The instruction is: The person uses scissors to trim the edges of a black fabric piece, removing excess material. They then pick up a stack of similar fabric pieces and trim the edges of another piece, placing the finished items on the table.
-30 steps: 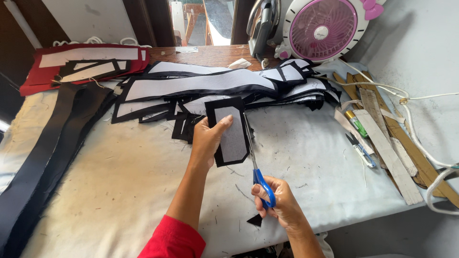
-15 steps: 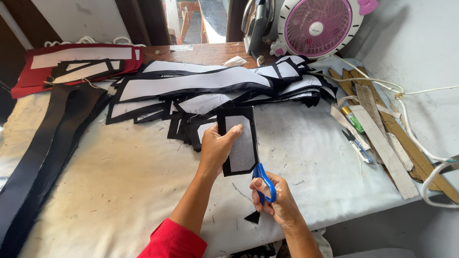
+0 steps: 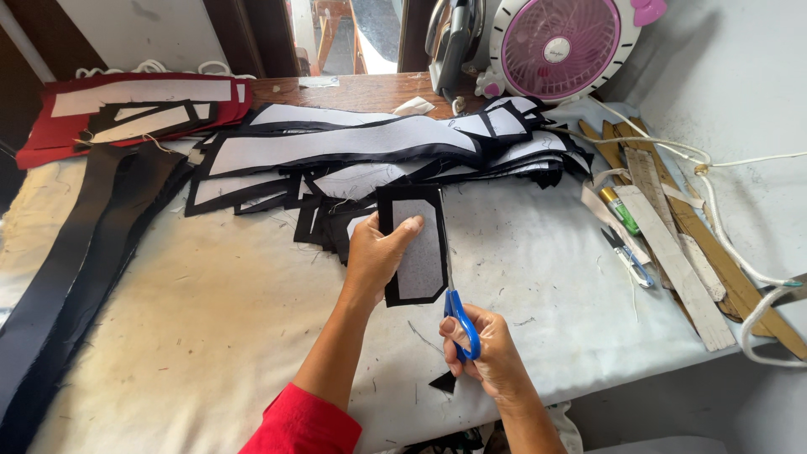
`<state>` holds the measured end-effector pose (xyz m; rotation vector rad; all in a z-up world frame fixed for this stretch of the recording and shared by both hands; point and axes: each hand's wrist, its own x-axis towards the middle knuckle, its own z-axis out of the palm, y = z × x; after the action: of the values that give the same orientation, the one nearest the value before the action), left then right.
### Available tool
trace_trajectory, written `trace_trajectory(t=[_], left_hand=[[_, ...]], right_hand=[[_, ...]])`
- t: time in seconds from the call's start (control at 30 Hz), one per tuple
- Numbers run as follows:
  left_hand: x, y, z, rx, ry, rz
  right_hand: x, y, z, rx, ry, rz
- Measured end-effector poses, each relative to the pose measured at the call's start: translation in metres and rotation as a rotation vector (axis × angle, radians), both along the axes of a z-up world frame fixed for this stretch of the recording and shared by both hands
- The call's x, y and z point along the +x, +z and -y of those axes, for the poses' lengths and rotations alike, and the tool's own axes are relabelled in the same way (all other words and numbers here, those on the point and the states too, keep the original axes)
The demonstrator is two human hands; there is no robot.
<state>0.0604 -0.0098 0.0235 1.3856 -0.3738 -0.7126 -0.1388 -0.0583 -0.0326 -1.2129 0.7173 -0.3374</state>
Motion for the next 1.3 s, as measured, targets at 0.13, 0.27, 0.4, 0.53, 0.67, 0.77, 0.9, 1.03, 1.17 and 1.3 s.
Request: trace_trajectory(t=[0.13, 0.27, 0.4, 0.53, 0.67, 0.77, 0.9, 1.03, 1.17, 1.3], left_hand=[[0.007, -0.007, 0.001, -0.062, -0.036, -0.062], [0.025, -0.002, -0.013, -0.067, -0.146, -0.058], [0.03, 0.017, -0.028, 0.088, -0.277, -0.083], [0.031, 0.011, -0.028, 0.113, -0.363, 0.001], [0.028, 0.003, -0.025, 0.099, -0.429, 0.038], [0.025, 0.002, -0.025, 0.079, -0.467, -0.025], [0.025, 0.004, -0.025, 0.091, -0.467, 0.011], [0.024, 0.005, -0.025, 0.103, -0.473, -0.016], [0.024, 0.001, -0.023, 0.069, -0.467, -0.013], [0.022, 0.005, -0.025, 0.073, -0.469, -0.043]], right_hand=[[-0.004, -0.005, 0.002, 0.012, 0.001, -0.036], [-0.021, 0.005, 0.002, 0.024, 0.135, 0.016], [-0.04, 0.002, 0.003, 0.021, 0.244, 0.037], [-0.043, -0.001, 0.006, 0.025, 0.229, 0.022], [-0.038, -0.002, 0.004, 0.014, 0.197, 0.023], [-0.038, -0.004, 0.004, 0.036, 0.198, 0.034], [-0.041, -0.005, 0.005, 0.042, 0.197, 0.02], [-0.04, -0.002, 0.005, 0.041, 0.21, 0.03], [-0.04, -0.002, 0.005, 0.042, 0.205, 0.028], [-0.04, -0.002, 0.004, 0.039, 0.203, 0.023]])
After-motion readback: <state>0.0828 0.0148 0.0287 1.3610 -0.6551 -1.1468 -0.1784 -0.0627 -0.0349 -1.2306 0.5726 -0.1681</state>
